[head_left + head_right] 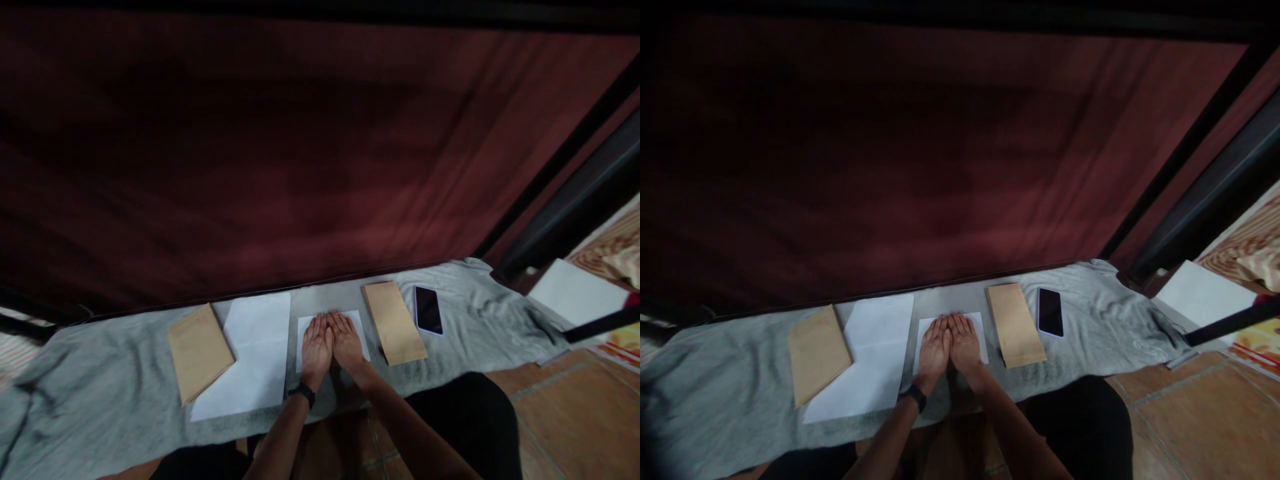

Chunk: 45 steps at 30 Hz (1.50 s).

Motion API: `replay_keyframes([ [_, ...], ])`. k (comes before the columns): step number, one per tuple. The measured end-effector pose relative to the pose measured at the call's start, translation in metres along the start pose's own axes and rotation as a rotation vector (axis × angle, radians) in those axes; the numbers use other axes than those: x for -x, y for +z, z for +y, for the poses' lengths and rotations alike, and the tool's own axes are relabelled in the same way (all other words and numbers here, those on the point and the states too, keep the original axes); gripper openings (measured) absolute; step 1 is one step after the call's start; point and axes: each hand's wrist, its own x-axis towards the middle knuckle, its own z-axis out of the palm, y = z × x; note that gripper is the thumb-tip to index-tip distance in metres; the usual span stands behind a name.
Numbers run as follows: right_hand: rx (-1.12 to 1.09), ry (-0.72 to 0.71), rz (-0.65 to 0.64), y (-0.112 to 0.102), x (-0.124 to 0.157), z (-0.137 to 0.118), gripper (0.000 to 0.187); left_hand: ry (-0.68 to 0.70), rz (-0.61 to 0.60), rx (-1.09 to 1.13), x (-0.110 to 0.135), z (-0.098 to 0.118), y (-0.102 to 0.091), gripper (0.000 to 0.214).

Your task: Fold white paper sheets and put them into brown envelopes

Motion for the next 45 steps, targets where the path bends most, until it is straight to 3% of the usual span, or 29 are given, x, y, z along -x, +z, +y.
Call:
replay_keyframes([
  [8,0.077,0.077,0.083,0.012,0.005,0.008,0.050,0.076,0.149,-0.206,0.004,-0.019,0.018,0.053],
  [13,0.140,0.167,0.204,0.014,0.015,0.023,0.055,-0.008,0.208,-0.214,0.008,-0.020,0.019,0.056],
  [21,0.182,0.192,0.304,0.010,0.036,0.035,0.058,-0.066,0.232,-0.208,0.013,-0.018,0.013,0.058],
  [24,0.175,0.203,0.306,0.005,0.046,0.031,0.057,-0.075,0.228,-0.193,0.011,-0.017,0.012,0.058],
  [30,0.108,0.037,0.179,0.006,0.071,0.003,0.051,-0.100,0.180,-0.158,0.009,-0.016,0.010,0.058],
  [37,0.112,0.052,0.141,0.005,0.079,-0.004,0.049,0.114,0.144,-0.174,0.048,-0.006,0.020,0.056],
  [45,0.177,0.090,0.257,0.006,0.094,0.013,0.059,0.018,0.262,-0.229,0.093,-0.018,0.007,0.059],
])
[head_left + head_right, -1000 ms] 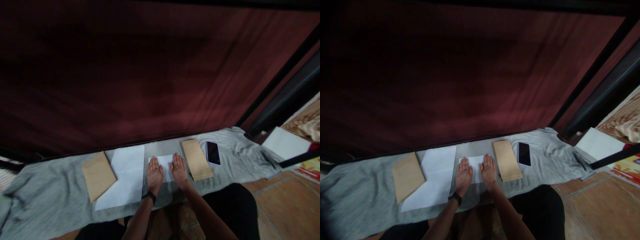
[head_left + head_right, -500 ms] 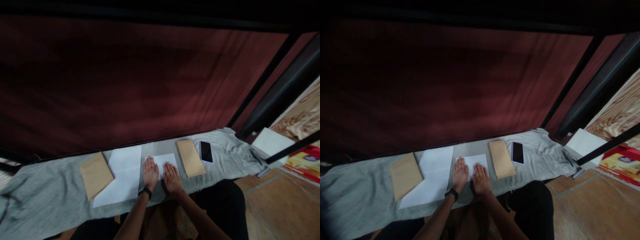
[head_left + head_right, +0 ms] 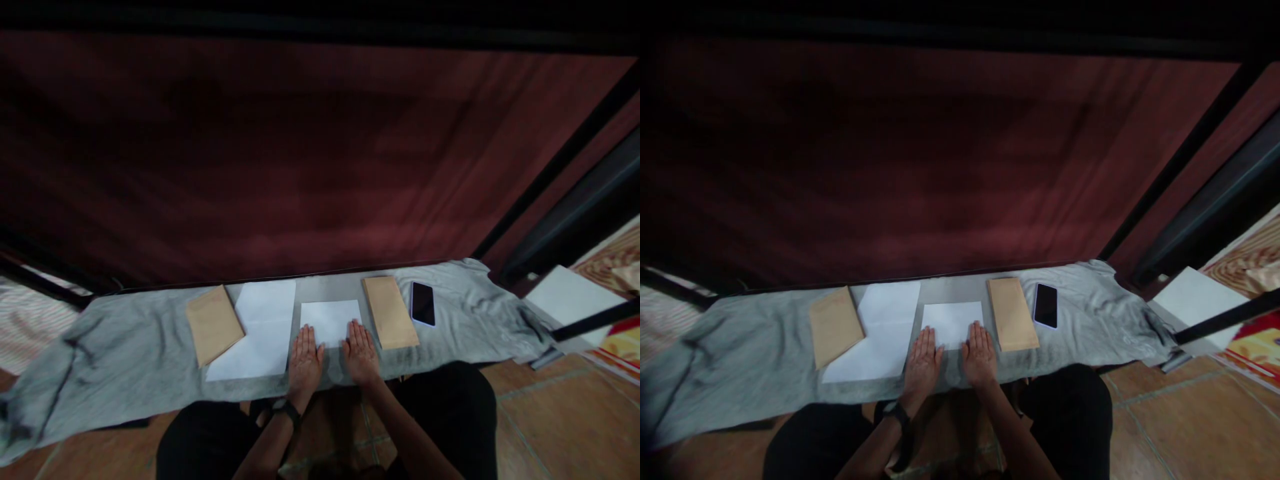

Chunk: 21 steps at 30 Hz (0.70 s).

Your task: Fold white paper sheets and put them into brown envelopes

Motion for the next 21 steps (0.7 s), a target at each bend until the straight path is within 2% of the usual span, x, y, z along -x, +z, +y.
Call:
replay_keyframes([
  [4,0.002,0.038,0.018,-0.006,0.008,0.007,0.062,-0.068,0.023,-0.010,0.013,0.000,-0.010,0.058],
  [7,-0.027,0.056,-0.006,-0.016,0.010,0.003,0.061,-0.096,0.015,-0.008,0.015,0.010,-0.015,0.057],
  [13,-0.146,-0.148,-0.101,-0.030,0.013,-0.016,0.052,0.110,-0.180,0.081,0.015,0.034,-0.017,0.057],
  [16,-0.127,-0.173,-0.098,-0.033,0.016,-0.008,0.051,0.086,-0.194,0.050,0.019,0.030,-0.019,0.056],
  [21,-0.037,-0.125,-0.112,-0.037,0.025,0.016,0.056,0.038,-0.139,0.012,0.032,0.009,-0.026,0.056],
])
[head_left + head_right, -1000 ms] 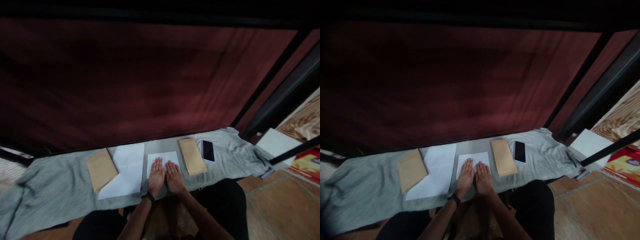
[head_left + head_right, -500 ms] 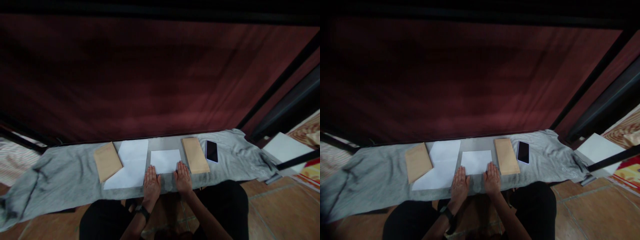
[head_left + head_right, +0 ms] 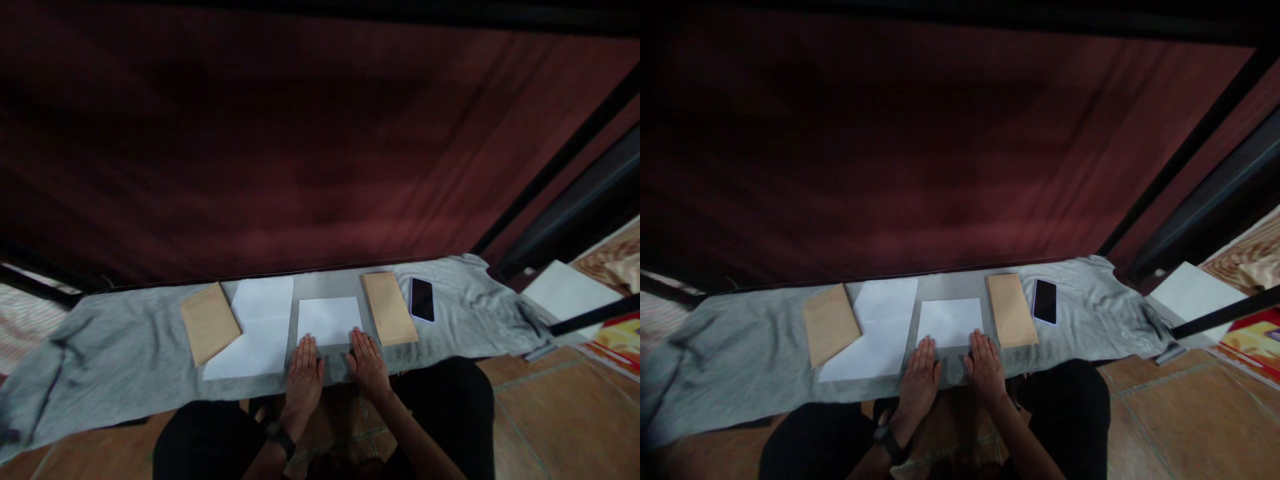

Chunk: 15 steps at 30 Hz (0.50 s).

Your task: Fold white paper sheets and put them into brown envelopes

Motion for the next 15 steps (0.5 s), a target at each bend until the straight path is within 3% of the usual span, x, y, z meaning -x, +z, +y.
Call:
replay_keyframes([
  [6,-0.014,0.100,0.034,0.004,0.001,0.000,0.055,-0.074,0.068,0.018,-0.001,-0.003,0.001,0.057],
  [10,-0.103,0.047,-0.007,0.011,-0.034,-0.013,0.052,0.005,0.057,0.085,-0.042,0.008,0.005,0.059],
  [15,-0.143,-0.017,-0.074,0.026,-0.091,-0.019,0.049,0.088,-0.071,0.098,-0.101,0.004,0.019,0.056],
])
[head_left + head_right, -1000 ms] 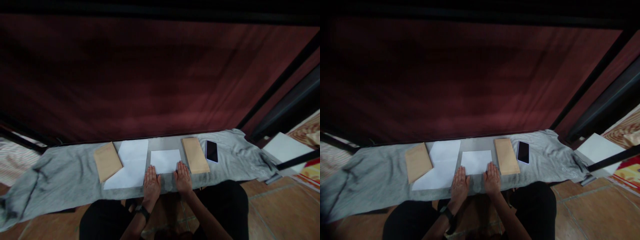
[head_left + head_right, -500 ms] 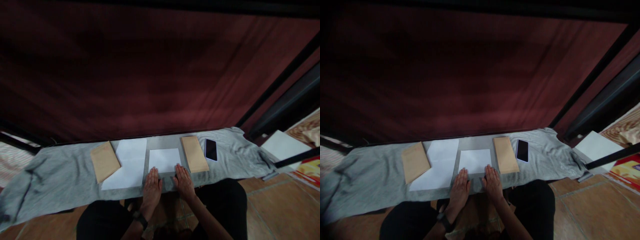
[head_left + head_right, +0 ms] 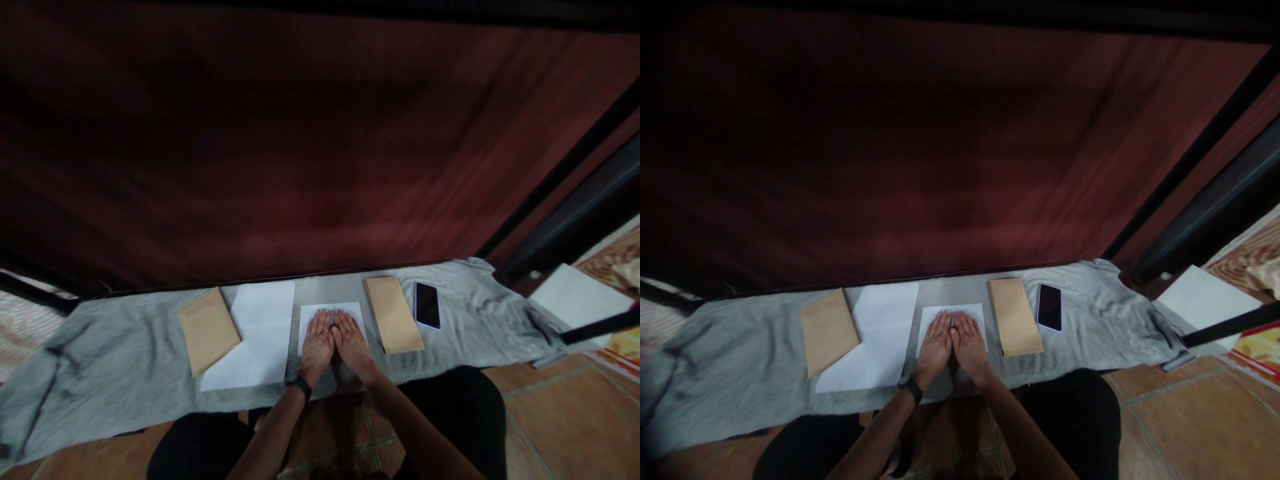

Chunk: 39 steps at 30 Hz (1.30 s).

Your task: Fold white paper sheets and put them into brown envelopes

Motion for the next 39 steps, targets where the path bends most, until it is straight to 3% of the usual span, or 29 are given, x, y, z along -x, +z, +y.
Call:
replay_keyframes([
  [5,0.051,0.012,0.029,0.012,-0.017,0.015,0.047,-0.056,-0.002,-0.025,-0.017,-0.022,0.012,0.056],
  [13,0.119,0.151,0.176,0.023,-0.006,0.032,0.056,-0.228,0.132,0.038,0.006,-0.027,0.009,0.059],
  [17,0.114,0.127,0.169,0.022,-0.003,0.038,0.057,-0.423,0.218,0.305,0.018,-0.029,0.001,0.061],
  [21,0.100,0.122,0.126,0.015,-0.005,0.039,0.053,-0.683,0.192,0.682,0.011,-0.038,-0.016,0.054],
  [25,0.091,0.132,0.085,0.004,0.000,0.034,0.048,-0.734,0.184,0.813,0.002,-0.042,-0.032,0.028],
  [28,0.047,0.077,0.074,-0.005,0.020,0.022,0.049,-0.787,0.190,0.901,0.009,-0.036,-0.039,0.020],
  [31,-0.042,-0.065,0.030,-0.015,0.043,0.003,0.059,-0.845,0.176,0.995,0.022,-0.025,-0.046,0.026],
  [33,-0.125,-0.087,0.015,-0.025,0.051,-0.011,0.060,-0.854,0.155,1.058,0.028,-0.017,-0.053,0.032],
  [36,-0.373,0.035,0.044,-0.045,0.041,-0.028,0.050,-0.813,0.139,1.150,0.029,-0.008,-0.067,0.040],
  [39,-0.818,0.261,0.102,-0.069,0.015,-0.038,0.042,-0.799,0.161,1.285,0.025,-0.004,-0.085,0.046],
])
